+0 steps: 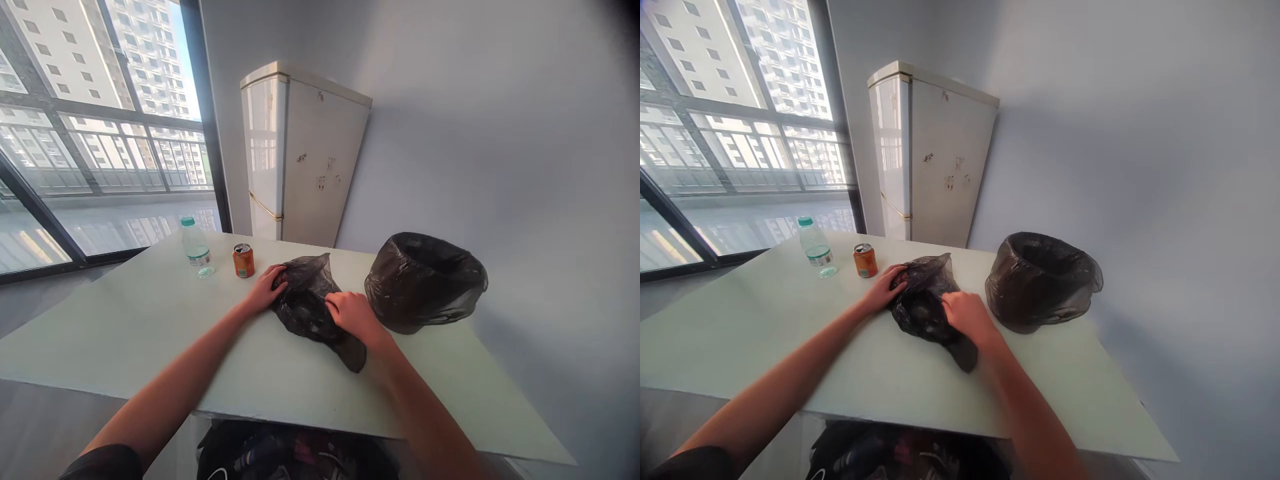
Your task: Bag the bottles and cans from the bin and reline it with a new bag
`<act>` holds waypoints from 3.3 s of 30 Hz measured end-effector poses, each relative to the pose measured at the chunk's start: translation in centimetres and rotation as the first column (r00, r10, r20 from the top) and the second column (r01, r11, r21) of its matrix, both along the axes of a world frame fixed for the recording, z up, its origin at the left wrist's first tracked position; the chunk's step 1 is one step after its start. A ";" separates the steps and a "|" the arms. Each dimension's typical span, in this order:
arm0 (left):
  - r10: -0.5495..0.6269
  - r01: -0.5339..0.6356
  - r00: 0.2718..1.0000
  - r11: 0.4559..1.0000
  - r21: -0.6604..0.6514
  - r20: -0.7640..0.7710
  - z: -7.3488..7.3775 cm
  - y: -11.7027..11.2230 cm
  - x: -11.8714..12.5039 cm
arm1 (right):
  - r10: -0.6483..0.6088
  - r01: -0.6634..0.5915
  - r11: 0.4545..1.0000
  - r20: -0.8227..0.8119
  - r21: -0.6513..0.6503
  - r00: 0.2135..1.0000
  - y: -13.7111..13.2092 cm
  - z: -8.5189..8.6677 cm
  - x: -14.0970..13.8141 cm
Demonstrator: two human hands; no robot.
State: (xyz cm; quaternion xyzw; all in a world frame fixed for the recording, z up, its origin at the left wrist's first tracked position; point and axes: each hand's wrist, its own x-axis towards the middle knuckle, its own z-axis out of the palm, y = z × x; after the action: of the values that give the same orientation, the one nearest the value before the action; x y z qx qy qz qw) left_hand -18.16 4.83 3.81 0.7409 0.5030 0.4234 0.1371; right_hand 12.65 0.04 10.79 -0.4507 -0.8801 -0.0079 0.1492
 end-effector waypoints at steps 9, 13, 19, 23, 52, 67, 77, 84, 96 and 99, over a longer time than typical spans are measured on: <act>0.088 -0.088 0.996 0.996 -0.009 0.033 -0.2 0.2 0.0 | 0.080 -0.079 0.997 -0.240 0.014 0.967 2.0 -1.0 0.8; 0.098 -0.098 0.994 0.995 -0.014 0.049 -0.2 0.4 -0.2 | 0.143 -0.170 0.982 -0.262 -0.082 0.954 2.0 -2.1 0.1; 0.107 -0.105 0.992 0.994 -0.023 0.066 -0.1 0.6 -0.5 | -0.137 0.111 0.984 -0.189 -0.142 0.972 2.4 -3.1 -0.1; 0.108 -0.106 0.992 0.994 -0.027 0.063 -0.1 0.6 -0.5 | -0.231 0.215 0.972 -0.240 -0.090 0.943 2.7 -3.1 0.2; 0.126 -0.126 0.992 0.992 0.009 -0.020 -0.3 0.6 -0.8 | -0.273 0.289 0.956 -0.474 -0.040 0.837 3.5 -3.1 1.0; 0.142 -0.155 0.972 0.986 -0.060 -0.185 -1.8 1.2 -1.3 | 0.034 0.371 0.867 -0.780 0.334 0.624 1.3 -0.6 0.8; 0.141 -0.153 0.971 0.987 -0.052 -0.192 -1.3 0.8 -1.2 | 0.169 0.194 0.921 -0.795 0.338 0.583 1.4 -0.4 0.8; 0.158 -0.161 0.976 0.987 -0.011 -0.153 -1.2 0.9 -1.0 | 0.121 -0.036 0.992 -0.800 0.123 0.588 0.6 -0.6 -0.2; 0.198 -0.225 0.974 0.917 0.330 0.114 3.1 -3.3 2.7 | 0.203 0.074 0.970 -0.940 0.231 0.272 0.4 -0.3 0.2; 0.062 -0.092 0.995 0.891 0.445 0.083 4.0 -4.5 2.8 | 0.235 0.036 0.970 -0.962 0.242 0.137 0.5 -0.2 -0.2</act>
State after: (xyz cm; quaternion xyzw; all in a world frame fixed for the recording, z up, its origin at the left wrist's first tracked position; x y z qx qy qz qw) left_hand -15.38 0.28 7.83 0.7175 0.4160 0.5574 -0.0375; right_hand 12.48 0.58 10.62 -0.2674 -0.5891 0.2073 0.7338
